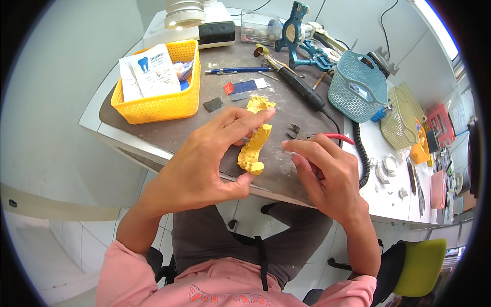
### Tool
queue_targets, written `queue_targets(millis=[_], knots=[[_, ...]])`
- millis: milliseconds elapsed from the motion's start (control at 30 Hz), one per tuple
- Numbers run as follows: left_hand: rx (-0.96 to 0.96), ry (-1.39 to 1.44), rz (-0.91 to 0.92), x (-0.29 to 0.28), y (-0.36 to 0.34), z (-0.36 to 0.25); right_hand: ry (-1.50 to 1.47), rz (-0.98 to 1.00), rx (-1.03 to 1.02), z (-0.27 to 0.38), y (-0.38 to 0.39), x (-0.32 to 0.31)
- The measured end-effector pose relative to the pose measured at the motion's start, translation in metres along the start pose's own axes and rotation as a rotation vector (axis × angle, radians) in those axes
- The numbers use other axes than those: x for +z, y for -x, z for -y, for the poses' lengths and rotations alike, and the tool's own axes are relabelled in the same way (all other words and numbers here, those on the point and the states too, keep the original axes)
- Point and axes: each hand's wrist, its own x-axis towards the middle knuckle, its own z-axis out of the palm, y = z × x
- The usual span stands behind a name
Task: The person scrapes away material from a yellow dental impression model using a small tool and then cleans the model with a brush.
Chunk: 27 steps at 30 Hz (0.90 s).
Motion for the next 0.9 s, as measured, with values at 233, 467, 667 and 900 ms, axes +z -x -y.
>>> queue_targets(millis=[233,467,667,900], knots=[[-0.008,0.123,0.072,-0.011,0.000,0.014,0.059,0.013,-0.049,-0.003,-0.008,0.011],[-0.089,0.207,0.046,-0.007,-0.002,0.015,0.124,-0.037,-0.125,-0.006,-0.010,0.014],[-0.121,0.302,0.086,-0.011,-0.003,0.019,0.147,-0.052,-0.119,-0.003,-0.017,0.009],[-0.147,0.373,0.107,-0.011,-0.003,0.025,0.140,-0.029,-0.191,-0.009,-0.019,0.011]])
